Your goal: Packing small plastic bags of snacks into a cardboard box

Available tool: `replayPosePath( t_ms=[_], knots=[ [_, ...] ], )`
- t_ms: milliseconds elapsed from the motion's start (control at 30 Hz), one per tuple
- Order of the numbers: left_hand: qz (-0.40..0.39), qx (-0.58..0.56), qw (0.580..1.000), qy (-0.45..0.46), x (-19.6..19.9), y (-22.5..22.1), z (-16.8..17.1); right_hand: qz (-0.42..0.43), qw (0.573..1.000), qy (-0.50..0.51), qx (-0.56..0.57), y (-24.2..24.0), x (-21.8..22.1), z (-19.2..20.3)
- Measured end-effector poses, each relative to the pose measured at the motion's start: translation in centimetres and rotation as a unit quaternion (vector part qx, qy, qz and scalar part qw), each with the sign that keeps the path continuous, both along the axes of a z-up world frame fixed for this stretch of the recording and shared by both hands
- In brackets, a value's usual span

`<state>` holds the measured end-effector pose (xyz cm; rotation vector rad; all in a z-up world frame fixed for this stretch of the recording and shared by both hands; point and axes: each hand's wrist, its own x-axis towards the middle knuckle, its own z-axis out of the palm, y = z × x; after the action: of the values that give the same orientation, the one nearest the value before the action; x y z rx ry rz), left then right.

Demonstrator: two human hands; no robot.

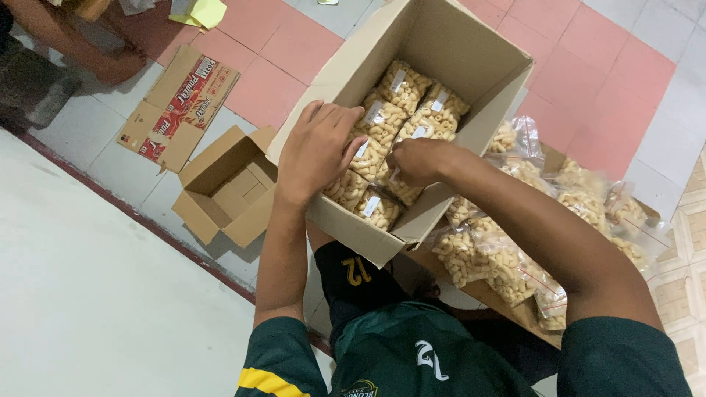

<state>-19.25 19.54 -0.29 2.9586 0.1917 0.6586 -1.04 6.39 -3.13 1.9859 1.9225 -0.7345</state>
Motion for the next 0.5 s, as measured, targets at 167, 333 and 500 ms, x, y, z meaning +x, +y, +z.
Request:
replayPosePath(
  t_ms=[167,333,500],
  knots=[
    [0.002,0.005,1.000,0.000,0.1,-0.1,0.1,-0.011,1.000,0.007,0.007,-0.5,0.3,-1.5],
    [0.002,0.002,1.000,0.002,0.2,0.2,0.1,-0.033,0.999,0.017,0.004,-0.3,0.5,-1.8],
    [-0.005,-0.008,1.000,-0.008,0.4,0.4,0.2,-0.030,0.996,0.002,0.078,-0.1,0.6,-0.2]
  ],
)
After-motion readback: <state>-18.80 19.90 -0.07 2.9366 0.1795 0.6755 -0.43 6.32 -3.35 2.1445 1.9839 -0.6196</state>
